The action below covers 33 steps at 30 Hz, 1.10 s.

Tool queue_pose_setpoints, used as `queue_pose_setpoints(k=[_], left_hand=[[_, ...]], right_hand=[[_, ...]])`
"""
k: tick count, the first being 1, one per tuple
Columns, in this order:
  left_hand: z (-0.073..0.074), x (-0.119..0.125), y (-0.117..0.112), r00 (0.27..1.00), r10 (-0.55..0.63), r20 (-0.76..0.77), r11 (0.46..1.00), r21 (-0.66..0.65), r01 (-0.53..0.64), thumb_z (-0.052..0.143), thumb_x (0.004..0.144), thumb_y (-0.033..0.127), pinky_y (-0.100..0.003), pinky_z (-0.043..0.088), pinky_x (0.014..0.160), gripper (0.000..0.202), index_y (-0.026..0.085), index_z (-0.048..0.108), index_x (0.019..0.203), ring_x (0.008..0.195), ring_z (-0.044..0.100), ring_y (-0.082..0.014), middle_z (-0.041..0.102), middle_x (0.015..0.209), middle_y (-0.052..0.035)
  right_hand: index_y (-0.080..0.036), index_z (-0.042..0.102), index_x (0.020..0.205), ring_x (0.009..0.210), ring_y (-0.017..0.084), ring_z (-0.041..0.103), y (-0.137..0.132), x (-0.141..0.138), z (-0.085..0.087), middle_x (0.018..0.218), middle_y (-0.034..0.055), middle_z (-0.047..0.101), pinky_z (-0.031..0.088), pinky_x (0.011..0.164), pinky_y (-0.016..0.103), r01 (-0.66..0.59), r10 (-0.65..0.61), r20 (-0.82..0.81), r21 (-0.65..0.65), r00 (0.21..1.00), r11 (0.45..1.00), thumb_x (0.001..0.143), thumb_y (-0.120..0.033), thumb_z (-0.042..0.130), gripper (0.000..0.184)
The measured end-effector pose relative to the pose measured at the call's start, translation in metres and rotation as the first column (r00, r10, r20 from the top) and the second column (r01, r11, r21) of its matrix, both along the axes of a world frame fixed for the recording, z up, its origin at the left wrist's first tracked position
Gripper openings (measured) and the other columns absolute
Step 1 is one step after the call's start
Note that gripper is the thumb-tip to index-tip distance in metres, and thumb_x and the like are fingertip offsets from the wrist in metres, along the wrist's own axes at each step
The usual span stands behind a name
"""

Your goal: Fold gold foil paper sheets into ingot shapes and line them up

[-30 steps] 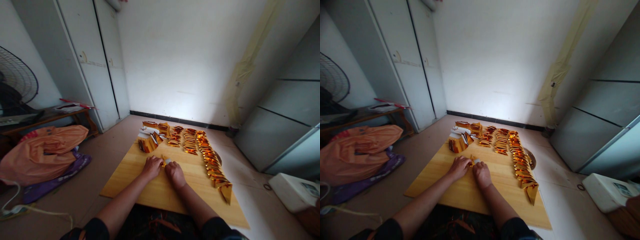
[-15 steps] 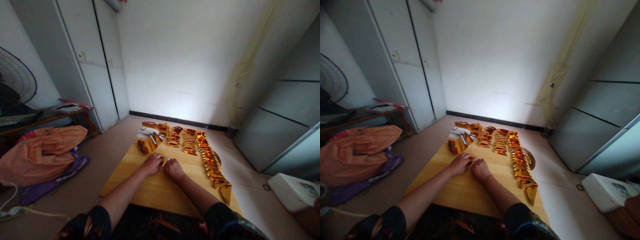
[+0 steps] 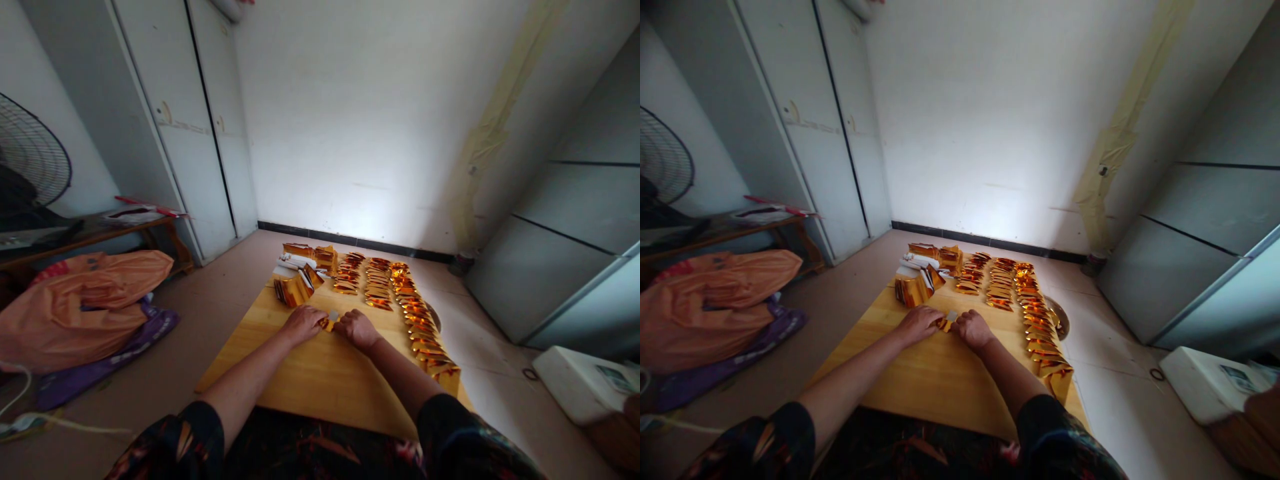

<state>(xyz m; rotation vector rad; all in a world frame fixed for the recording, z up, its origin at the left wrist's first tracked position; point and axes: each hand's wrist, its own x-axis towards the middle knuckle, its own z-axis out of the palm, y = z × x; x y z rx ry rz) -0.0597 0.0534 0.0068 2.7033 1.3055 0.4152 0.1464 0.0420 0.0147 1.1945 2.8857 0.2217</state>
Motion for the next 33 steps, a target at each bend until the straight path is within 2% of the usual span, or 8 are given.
queue_pose_setpoints(k=[3, 9, 16, 19, 24, 29, 33], left_hand=[[-0.003, 0.000, 0.004, 1.000, -0.003, 0.000, 1.000, -0.024, 0.003, 0.056, 0.082, 0.022, -0.025, 0.045, 0.075, 0.024, 0.025, 0.063, 0.104, 0.082, 0.062, -0.0170, 0.068, 0.088, -0.0020], [-0.008, -0.003, 0.002, 1.000, -0.021, 0.021, 1.000, 0.010, 0.021, 0.055, 0.081, 0.019, -0.027, 0.046, 0.079, 0.033, 0.023, 0.060, 0.114, 0.085, 0.063, -0.0182, 0.069, 0.093, -0.0047], [-0.010, -0.003, -0.003, 0.992, -0.009, 0.128, 1.000, -0.018, 0.011, 0.061, 0.075, 0.020, -0.030, 0.045, 0.088, 0.045, 0.021, 0.056, 0.120, 0.099, 0.061, -0.0199, 0.068, 0.107, -0.0052], [-0.010, 0.000, -0.005, 0.989, 0.015, 0.146, 1.000, -0.005, -0.014, 0.057, 0.077, 0.015, -0.030, 0.045, 0.087, 0.040, 0.022, 0.058, 0.117, 0.097, 0.062, -0.0191, 0.069, 0.106, -0.0040], [-0.013, 0.004, -0.005, 0.983, 0.062, 0.172, 0.997, 0.039, -0.070, 0.050, 0.082, 0.011, -0.031, 0.044, 0.083, 0.030, 0.021, 0.062, 0.107, 0.089, 0.063, -0.0184, 0.071, 0.098, -0.0041], [-0.017, 0.006, -0.010, 0.982, 0.080, 0.171, 0.994, 0.063, -0.092, 0.052, 0.083, 0.013, -0.031, 0.042, 0.080, 0.018, 0.021, 0.066, 0.092, 0.083, 0.062, -0.0178, 0.070, 0.084, -0.0030], [-0.019, 0.008, -0.013, 0.970, 0.091, 0.223, 0.994, 0.040, -0.103, 0.052, 0.083, 0.013, -0.030, 0.043, 0.079, 0.018, 0.021, 0.068, 0.087, 0.084, 0.061, -0.0173, 0.069, 0.083, -0.0033]], right_hand=[[-0.017, 0.066, 0.094, 0.079, 0.015, 0.057, 0.006, 0.000, 0.001, 0.084, 0.0057, 0.067, 0.035, 0.074, 0.028, -0.046, 0.046, -0.025, -0.020, 0.999, 0.999, 0.094, -0.020, 0.044, 0.022], [-0.016, 0.064, 0.095, 0.076, 0.016, 0.054, 0.004, 0.000, -0.008, 0.080, 0.0075, 0.065, 0.035, 0.072, 0.030, -0.133, 0.135, -0.042, 0.038, 0.990, 0.990, 0.095, -0.018, 0.040, 0.024], [-0.014, 0.061, 0.103, 0.074, 0.018, 0.053, 0.001, 0.003, -0.020, 0.080, 0.0073, 0.064, 0.033, 0.069, 0.031, -0.107, 0.111, -0.019, 0.164, 0.994, 0.981, 0.097, -0.019, 0.034, 0.028], [-0.015, 0.060, 0.106, 0.073, 0.017, 0.053, 0.002, 0.003, -0.022, 0.079, 0.0060, 0.065, 0.032, 0.068, 0.030, -0.029, 0.045, -0.097, 0.166, 0.994, 0.986, 0.096, -0.017, 0.039, 0.023], [-0.017, 0.063, 0.090, 0.076, 0.016, 0.054, -0.007, -0.005, -0.028, 0.079, 0.0046, 0.065, 0.031, 0.069, 0.029, 0.174, -0.140, -0.216, 0.145, 0.966, 0.974, 0.092, -0.019, 0.047, 0.017], [-0.019, 0.065, 0.084, 0.082, 0.016, 0.055, -0.018, -0.014, -0.033, 0.083, 0.0050, 0.066, 0.032, 0.070, 0.026, 0.395, -0.350, -0.347, 0.067, 0.870, 0.916, 0.093, -0.023, 0.047, 0.021], [-0.021, 0.066, 0.084, 0.087, 0.016, 0.055, -0.019, -0.015, -0.032, 0.088, 0.0045, 0.065, 0.035, 0.073, 0.025, 0.452, -0.422, -0.405, -0.026, 0.811, 0.892, 0.092, -0.024, 0.049, 0.020]])
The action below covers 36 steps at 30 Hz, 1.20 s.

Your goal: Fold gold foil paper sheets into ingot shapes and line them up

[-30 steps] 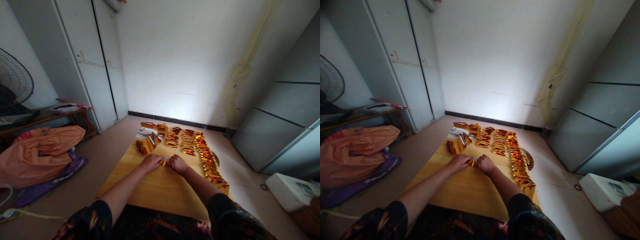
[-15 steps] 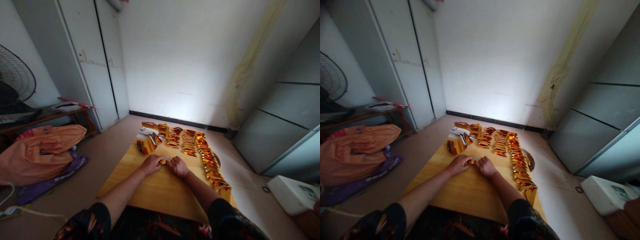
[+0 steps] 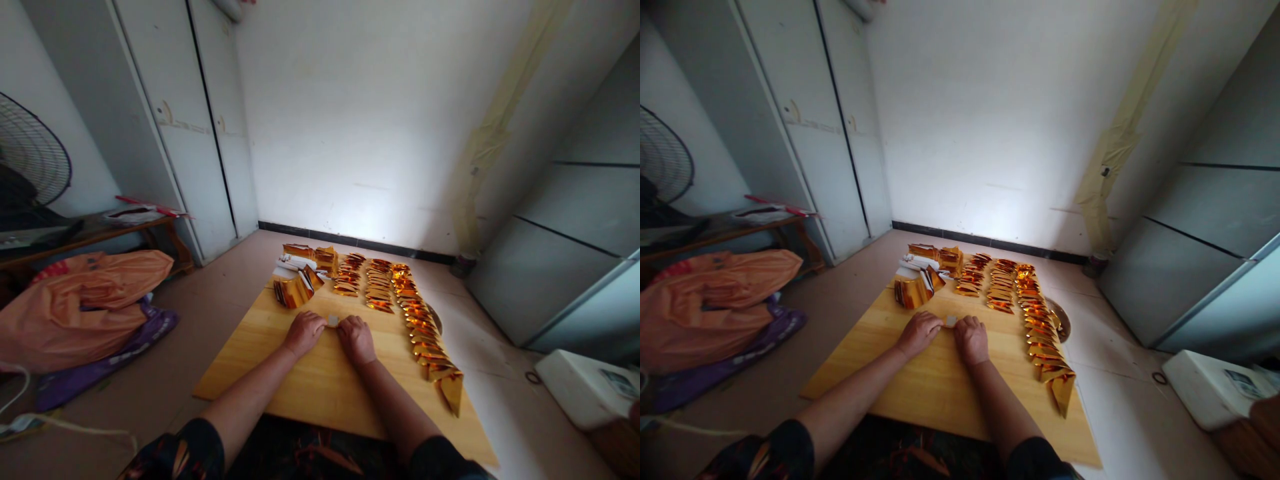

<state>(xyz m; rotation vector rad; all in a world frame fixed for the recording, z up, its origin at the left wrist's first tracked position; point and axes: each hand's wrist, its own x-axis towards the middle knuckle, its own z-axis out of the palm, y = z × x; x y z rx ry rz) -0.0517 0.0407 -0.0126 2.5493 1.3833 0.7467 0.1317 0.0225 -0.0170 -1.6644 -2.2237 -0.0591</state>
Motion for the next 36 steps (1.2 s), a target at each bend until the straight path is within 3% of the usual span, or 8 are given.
queue_pose_setpoints(k=[8, 15, 22, 27, 36], left_hand=[[-0.003, 0.011, 0.008, 0.982, 0.167, 0.091, 0.979, -0.137, -0.154, 0.048, 0.085, 0.011, -0.031, 0.044, 0.088, 0.027, 0.021, 0.067, 0.102, 0.098, 0.061, -0.0173, 0.070, 0.102, -0.0030], [-0.004, 0.022, 0.010, 0.952, 0.290, 0.102, 0.948, -0.168, -0.271, 0.050, 0.081, 0.007, -0.034, 0.041, 0.094, 0.039, 0.024, 0.060, 0.115, 0.102, 0.060, -0.0173, 0.069, 0.110, -0.0020], [-0.006, 0.024, 0.012, 0.938, 0.325, 0.116, 0.938, -0.164, -0.305, 0.051, 0.081, 0.006, -0.031, 0.043, 0.088, 0.045, 0.022, 0.054, 0.123, 0.095, 0.062, -0.0164, 0.069, 0.104, -0.0034], [-0.008, 0.024, 0.013, 0.937, 0.318, 0.143, 0.942, -0.156, -0.296, 0.052, 0.079, 0.005, -0.032, 0.042, 0.091, 0.040, 0.020, 0.055, 0.116, 0.100, 0.059, -0.0166, 0.065, 0.109, -0.0045], [-0.003, 0.022, 0.015, 0.965, 0.261, 0.037, 0.961, -0.105, -0.256, 0.047, 0.083, 0.008, -0.027, 0.041, 0.079, 0.021, 0.020, 0.064, 0.087, 0.089, 0.057, -0.0157, 0.063, 0.087, -0.0018]], right_hand=[[-0.022, 0.065, 0.102, 0.092, 0.016, 0.058, 0.007, 0.008, 0.004, 0.096, 0.0049, 0.066, 0.039, 0.078, 0.023, -0.021, 0.011, -0.091, -0.114, 0.996, 0.993, 0.093, -0.019, 0.044, 0.024], [-0.020, 0.060, 0.104, 0.087, 0.015, 0.063, 0.012, -0.004, 0.010, 0.095, 0.0060, 0.067, 0.038, 0.072, 0.024, 0.155, -0.160, -0.015, -0.178, 0.987, 0.972, 0.096, -0.021, 0.036, 0.025], [-0.017, 0.055, 0.097, 0.088, 0.018, 0.063, 0.011, -0.016, 0.010, 0.092, 0.0083, 0.066, 0.038, 0.071, 0.026, 0.253, -0.248, 0.049, -0.162, 0.967, 0.954, 0.096, -0.020, 0.038, 0.017], [-0.016, 0.054, 0.096, 0.087, 0.019, 0.063, 0.011, -0.020, 0.011, 0.091, 0.0091, 0.065, 0.039, 0.069, 0.027, 0.272, -0.265, 0.064, -0.164, 0.962, 0.948, 0.094, -0.023, 0.044, 0.012], [-0.018, 0.054, 0.101, 0.085, 0.019, 0.064, 0.014, -0.021, 0.016, 0.094, 0.0087, 0.065, 0.040, 0.067, 0.026, 0.284, -0.268, 0.098, -0.218, 0.958, 0.934, 0.093, -0.024, 0.045, 0.013]])
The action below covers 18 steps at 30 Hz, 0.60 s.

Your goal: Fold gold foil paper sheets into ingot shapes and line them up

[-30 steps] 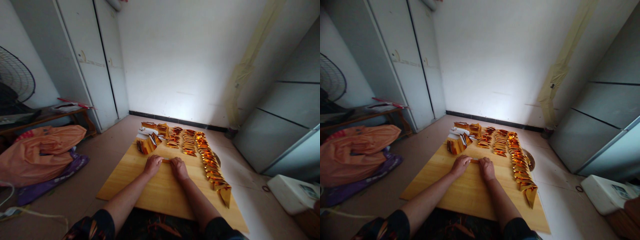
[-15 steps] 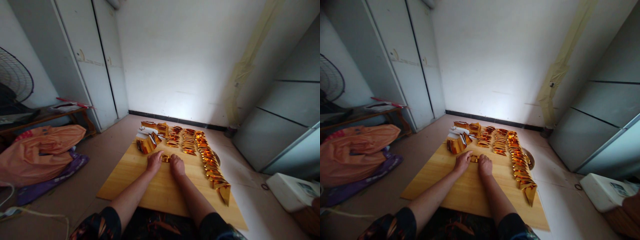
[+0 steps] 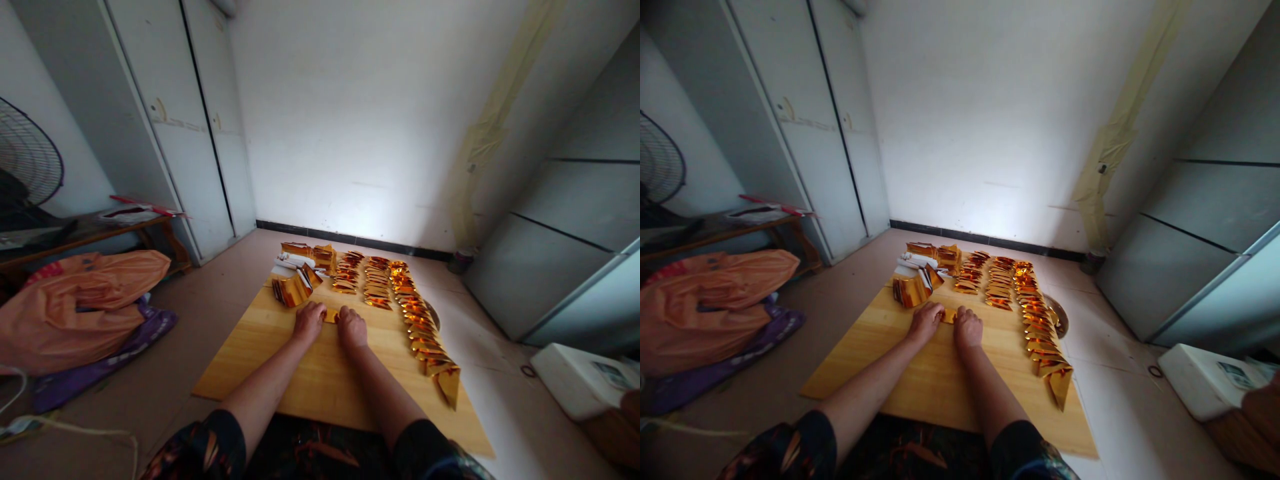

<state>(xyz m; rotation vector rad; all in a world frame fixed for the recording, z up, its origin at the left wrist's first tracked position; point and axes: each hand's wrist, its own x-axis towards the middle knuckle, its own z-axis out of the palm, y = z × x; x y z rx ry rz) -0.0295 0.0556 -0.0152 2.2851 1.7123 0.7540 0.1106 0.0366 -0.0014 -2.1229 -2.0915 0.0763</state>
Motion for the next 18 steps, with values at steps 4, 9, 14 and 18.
queue_pose_setpoints(k=[4, 9, 14, 18], left_hand=[[-0.003, -0.001, 0.003, 0.999, -0.045, -0.004, 0.999, -0.017, 0.045, 0.047, 0.085, 0.010, -0.026, 0.040, 0.079, 0.024, 0.021, 0.068, 0.084, 0.088, 0.057, -0.0144, 0.063, 0.087, -0.0018], [-0.004, -0.002, 0.006, 0.997, -0.072, -0.012, 0.997, -0.023, 0.071, 0.048, 0.084, 0.010, -0.026, 0.040, 0.077, 0.025, 0.021, 0.070, 0.083, 0.085, 0.057, -0.0139, 0.063, 0.087, -0.0026], [-0.003, -0.003, 0.007, 0.994, -0.089, -0.063, 0.996, -0.022, 0.088, 0.049, 0.084, 0.012, -0.026, 0.040, 0.077, 0.024, 0.021, 0.072, 0.084, 0.086, 0.055, -0.0150, 0.062, 0.087, -0.0035], [-0.001, -0.005, 0.006, 0.988, -0.097, -0.124, 0.995, -0.012, 0.096, 0.050, 0.085, 0.016, -0.027, 0.039, 0.080, 0.023, 0.022, 0.072, 0.087, 0.090, 0.054, -0.0162, 0.062, 0.090, -0.0033]], right_hand=[[-0.018, 0.055, 0.102, 0.085, 0.017, 0.064, 0.000, 0.000, 0.004, 0.096, 0.0082, 0.064, 0.040, 0.066, 0.025, 0.004, -0.004, -0.003, -0.029, 1.000, 1.000, 0.093, -0.023, 0.044, 0.014], [-0.019, 0.058, 0.100, 0.084, 0.016, 0.063, 0.001, 0.003, 0.003, 0.095, 0.0073, 0.064, 0.039, 0.066, 0.024, -0.001, 0.001, -0.014, -0.050, 1.000, 0.999, 0.095, -0.021, 0.039, 0.019], [-0.020, 0.060, 0.097, 0.086, 0.016, 0.061, 0.000, 0.007, -0.003, 0.096, 0.0062, 0.062, 0.038, 0.067, 0.025, -0.028, 0.028, -0.027, -0.006, 0.999, 1.000, 0.094, -0.021, 0.043, 0.017], [-0.020, 0.061, 0.096, 0.085, 0.015, 0.060, -0.002, 0.008, -0.007, 0.095, 0.0059, 0.062, 0.037, 0.069, 0.025, -0.037, 0.038, -0.034, 0.020, 0.999, 0.999, 0.094, -0.020, 0.042, 0.019]])
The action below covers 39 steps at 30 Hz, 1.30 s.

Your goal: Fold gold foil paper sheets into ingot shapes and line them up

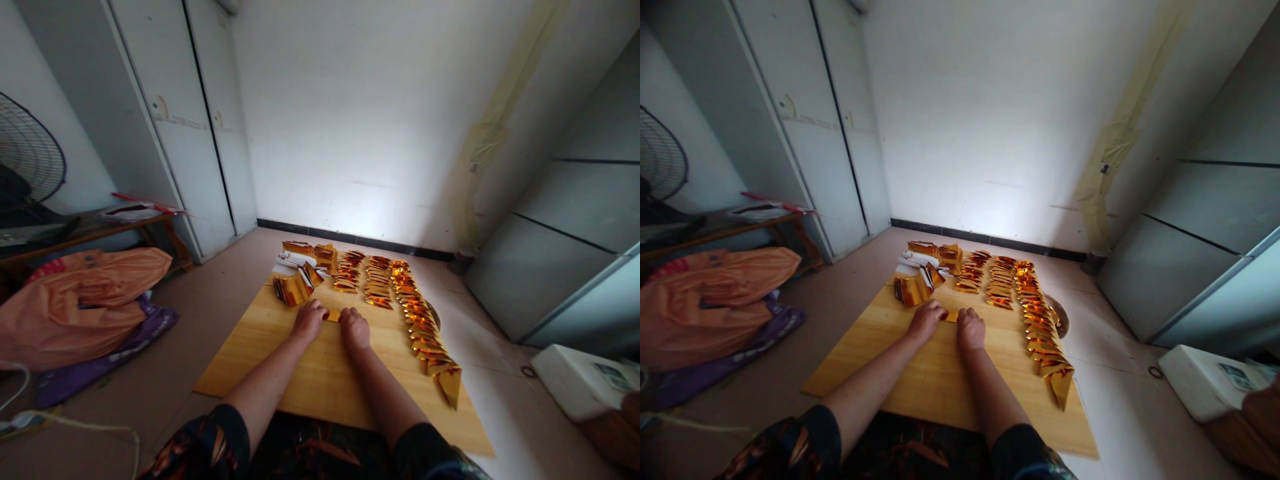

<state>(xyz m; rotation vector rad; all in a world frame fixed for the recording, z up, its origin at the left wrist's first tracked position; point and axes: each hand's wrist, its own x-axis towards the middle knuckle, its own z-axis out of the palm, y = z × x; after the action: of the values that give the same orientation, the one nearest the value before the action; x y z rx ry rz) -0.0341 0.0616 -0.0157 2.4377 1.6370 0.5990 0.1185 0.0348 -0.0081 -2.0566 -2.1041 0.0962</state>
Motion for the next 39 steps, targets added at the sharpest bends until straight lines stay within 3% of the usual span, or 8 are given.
queue_pose_setpoints(k=[8, 13, 22, 28, 33, 39], left_hand=[[0.014, -0.001, -0.007, 0.985, -0.065, -0.157, 0.997, 0.024, 0.070, 0.047, 0.089, 0.023, -0.032, 0.037, 0.083, 0.025, 0.022, 0.072, 0.092, 0.097, 0.050, -0.0213, 0.060, 0.092, -0.0057], [0.012, 0.005, -0.011, 0.975, -0.113, -0.193, 0.994, -0.015, 0.112, 0.041, 0.089, 0.017, -0.032, 0.039, 0.079, 0.030, 0.017, 0.071, 0.091, 0.092, 0.053, -0.0210, 0.061, 0.089, -0.0075], [0.012, 0.016, -0.014, 0.992, -0.008, -0.125, 0.999, -0.053, 0.002, 0.046, 0.089, 0.021, -0.032, 0.040, 0.079, 0.025, 0.018, 0.070, 0.086, 0.089, 0.058, -0.0203, 0.066, 0.090, -0.0079], [0.009, 0.015, -0.015, 0.994, 0.017, -0.110, 1.000, -0.020, -0.019, 0.045, 0.090, 0.023, -0.032, 0.038, 0.078, 0.026, 0.019, 0.071, 0.087, 0.090, 0.058, -0.0196, 0.066, 0.090, -0.0066], [0.009, 0.008, -0.015, 0.993, 0.032, -0.115, 0.999, -0.011, -0.034, 0.049, 0.089, 0.030, -0.033, 0.037, 0.080, 0.025, 0.022, 0.073, 0.087, 0.093, 0.055, -0.0203, 0.065, 0.090, -0.0064], [0.004, -0.005, -0.013, 0.998, 0.055, -0.001, 0.998, -0.014, -0.055, 0.055, 0.088, 0.035, -0.037, 0.033, 0.090, 0.019, 0.036, 0.072, 0.097, 0.104, 0.050, -0.0202, 0.062, 0.104, -0.0030]], right_hand=[[-0.019, 0.063, 0.093, 0.090, 0.016, 0.056, -0.001, 0.002, 0.002, 0.095, 0.0056, 0.061, 0.036, 0.073, 0.023, -0.064, 0.065, -0.027, 0.024, 0.998, 0.998, 0.091, -0.018, 0.045, 0.018], [-0.021, 0.064, 0.092, 0.089, 0.014, 0.055, 0.000, 0.010, 0.007, 0.097, 0.0041, 0.061, 0.037, 0.071, 0.021, -0.188, 0.190, -0.034, 0.049, 0.981, 0.981, 0.090, -0.017, 0.046, 0.018], [-0.019, 0.069, 0.078, 0.082, 0.013, 0.058, 0.014, 0.020, 0.009, 0.089, 0.0052, 0.064, 0.039, 0.068, 0.018, -0.139, 0.139, -0.167, 0.007, 0.976, 0.990, 0.083, -0.011, 0.049, 0.021], [-0.019, 0.069, 0.085, 0.083, 0.013, 0.060, 0.016, 0.010, 0.009, 0.092, 0.0045, 0.066, 0.040, 0.073, 0.018, -0.142, 0.152, -0.270, 0.059, 0.951, 0.988, 0.076, -0.007, 0.051, 0.024], [-0.020, 0.068, 0.091, 0.085, 0.015, 0.062, 0.016, -0.001, 0.016, 0.097, 0.0059, 0.067, 0.040, 0.069, 0.021, -0.107, 0.097, -0.110, -0.089, 0.989, 0.990, 0.085, -0.017, 0.048, 0.021], [-0.018, 0.065, 0.098, 0.089, 0.018, 0.063, 0.014, -0.006, 0.021, 0.101, 0.0103, 0.066, 0.041, 0.068, 0.024, -0.095, 0.093, -0.018, -0.124, 0.995, 0.988, 0.091, -0.023, 0.043, 0.024]])
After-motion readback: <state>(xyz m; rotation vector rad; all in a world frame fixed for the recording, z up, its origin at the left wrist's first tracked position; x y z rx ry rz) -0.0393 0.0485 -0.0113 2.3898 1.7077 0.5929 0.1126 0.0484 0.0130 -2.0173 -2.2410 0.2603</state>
